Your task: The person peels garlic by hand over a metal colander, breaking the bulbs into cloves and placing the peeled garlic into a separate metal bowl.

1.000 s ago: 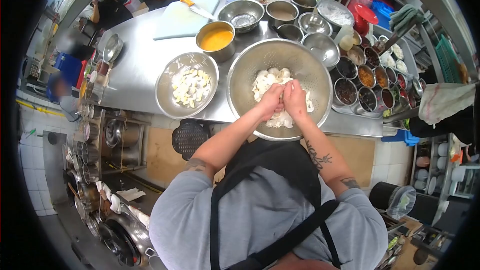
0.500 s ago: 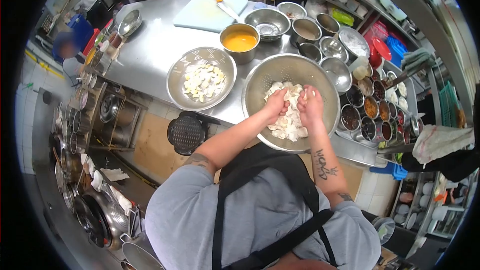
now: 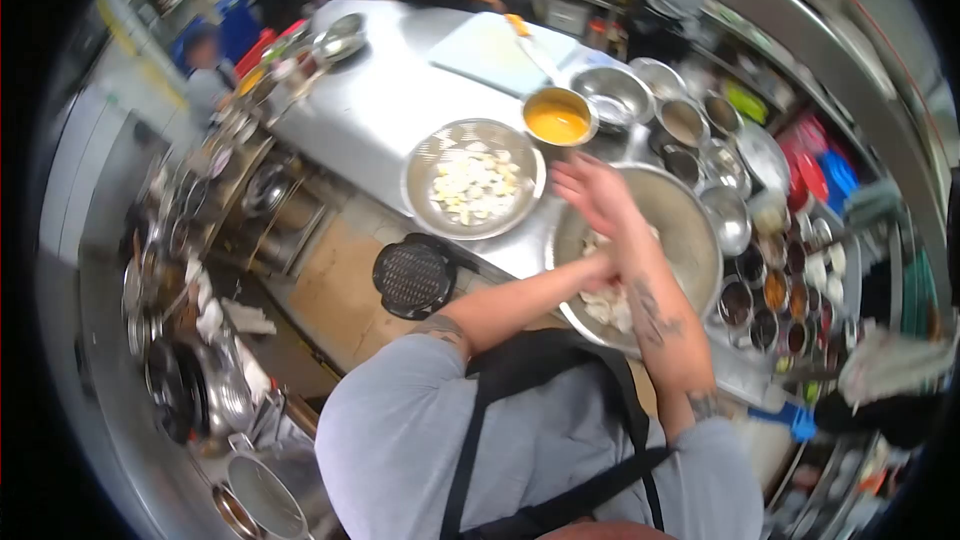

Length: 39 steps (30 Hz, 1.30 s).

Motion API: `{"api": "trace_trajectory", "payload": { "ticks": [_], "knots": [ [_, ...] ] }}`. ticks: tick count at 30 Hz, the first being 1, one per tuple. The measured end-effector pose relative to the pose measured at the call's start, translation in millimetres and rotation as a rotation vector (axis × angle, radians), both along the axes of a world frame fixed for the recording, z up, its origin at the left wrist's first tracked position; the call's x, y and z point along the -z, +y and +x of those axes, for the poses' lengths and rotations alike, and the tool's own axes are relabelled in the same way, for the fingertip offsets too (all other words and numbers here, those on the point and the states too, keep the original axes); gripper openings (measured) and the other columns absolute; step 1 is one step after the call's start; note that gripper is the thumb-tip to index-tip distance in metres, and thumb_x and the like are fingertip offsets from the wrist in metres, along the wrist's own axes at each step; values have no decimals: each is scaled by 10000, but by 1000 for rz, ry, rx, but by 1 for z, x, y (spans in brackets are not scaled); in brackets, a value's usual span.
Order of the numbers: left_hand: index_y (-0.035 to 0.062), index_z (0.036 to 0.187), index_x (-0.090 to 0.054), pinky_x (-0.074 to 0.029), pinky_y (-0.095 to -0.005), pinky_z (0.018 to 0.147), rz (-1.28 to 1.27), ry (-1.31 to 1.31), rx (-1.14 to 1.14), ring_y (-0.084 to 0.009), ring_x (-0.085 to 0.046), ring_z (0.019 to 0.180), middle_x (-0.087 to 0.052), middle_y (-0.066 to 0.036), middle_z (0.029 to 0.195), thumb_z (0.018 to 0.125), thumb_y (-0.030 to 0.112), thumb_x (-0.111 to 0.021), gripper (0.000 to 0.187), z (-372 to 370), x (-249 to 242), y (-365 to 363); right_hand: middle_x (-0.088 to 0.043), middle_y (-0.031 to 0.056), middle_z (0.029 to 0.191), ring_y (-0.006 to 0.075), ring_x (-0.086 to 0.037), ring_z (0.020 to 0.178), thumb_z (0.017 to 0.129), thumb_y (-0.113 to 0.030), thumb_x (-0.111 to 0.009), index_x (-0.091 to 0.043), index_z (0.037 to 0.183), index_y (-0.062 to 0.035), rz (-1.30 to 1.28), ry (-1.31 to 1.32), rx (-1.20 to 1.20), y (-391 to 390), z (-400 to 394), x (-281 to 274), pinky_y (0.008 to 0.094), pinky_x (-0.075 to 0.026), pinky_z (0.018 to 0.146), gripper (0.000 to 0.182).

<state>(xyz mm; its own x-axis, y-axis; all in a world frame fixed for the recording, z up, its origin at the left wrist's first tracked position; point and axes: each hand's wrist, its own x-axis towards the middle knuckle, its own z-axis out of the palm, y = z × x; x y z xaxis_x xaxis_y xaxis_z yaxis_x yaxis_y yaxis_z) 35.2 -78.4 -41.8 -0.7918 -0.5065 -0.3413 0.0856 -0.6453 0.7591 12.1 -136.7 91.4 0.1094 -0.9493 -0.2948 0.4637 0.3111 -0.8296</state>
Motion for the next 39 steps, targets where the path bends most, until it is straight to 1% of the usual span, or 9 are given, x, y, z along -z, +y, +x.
{"api": "trace_trajectory", "payload": {
  "ticks": [4, 9, 16, 23, 28, 32, 35, 37, 39],
  "knots": [
    [112, 1066, -531, -321, -259, 430, 90, -106, -73, -93, -416, 494, -581, -59, 780, 985, 336, -489, 241, 5, -21, -6, -610, 220, 1181, 301, -645, 1064, 981, -122, -531, -444, 1315, 103, -84, 117, 265, 57, -64, 16, 367, -574, 857, 412],
    [126, 1106, -512, -255, -254, 416, 118, -130, -58, -68, -333, 478, -513, -9, 742, 1035, 361, -410, 266, 4, -27, -8, -619, 79, 935, 132, -607, 775, 992, -236, -559, -588, 1167, 33, -84, 928, 407, 109, -135, 104, 237, -502, 631, 322],
    [95, 1077, -597, -292, -286, 445, -63, -215, 58, -88, -369, 507, -484, 5, 641, 1035, 403, -417, 359, -1, -35, 1, -590, 25, 771, 72, -494, 487, 1070, -345, -395, -565, 1221, -28, -145, 752, 152, 144, -103, 109, 225, -392, 417, 391],
    [-30, 1005, -632, -449, -390, 498, -283, -187, -122, -227, -558, 521, -633, -147, 711, 1041, 389, -397, 482, -15, -5, 11, -599, 48, 836, 90, -534, 601, 1047, -210, -380, -515, 1325, 0, -210, 866, 2, 154, -109, 104, 233, -439, 530, 374],
    [-8, 1068, -618, -326, -349, 432, -150, -319, -83, -155, -428, 491, -579, -97, 712, 1020, 365, -407, 431, -4, -40, 14, -612, 59, 880, 129, -566, 790, 968, -86, -373, -512, 1330, 29, -318, 1054, 203, 146, -110, 140, 249, -464, 706, 404],
    [82, 1148, -566, -305, -256, 413, -328, -153, -165, -106, -404, 498, -561, -69, 796, 1013, 310, -418, 304, -24, -21, 16, -550, -29, 785, 53, -485, 603, 981, -143, -441, -588, 1280, -38, -45, 645, 339, 138, -112, 125, 216, -388, 507, 350],
    [103, 1163, -524, -253, -252, 407, 41, -249, -11, -80, -337, 479, -538, -40, 766, 1046, 383, -413, 323, -8, -40, 3, -544, -43, 772, 45, -470, 578, 996, -190, -473, -628, 1237, -55, -121, 608, 452, 136, -118, 141, 211, -374, 485, 317],
    [115, 1119, -523, -212, -248, 409, 170, -163, 69, -65, -284, 472, -487, -4, 711, 1047, 457, -397, 372, -1, -24, -9, -649, 29, 901, 84, -550, 708, 976, -205, -546, -632, 1223, -10, -68, 389, 346, 142, -121, 131, 238, -450, 601, 326],
    [106, 1086, -532, -199, -240, 414, 86, -154, 17, -60, -270, 470, -444, 18, 676, 1048, 471, -379, 398, 5, -31, -2, -672, 65, 940, 130, -596, 792, 971, -230, -567, -609, 1246, 0, -119, 646, 293, 143, -117, 131, 273, -487, 705, 361]
  ]
}}
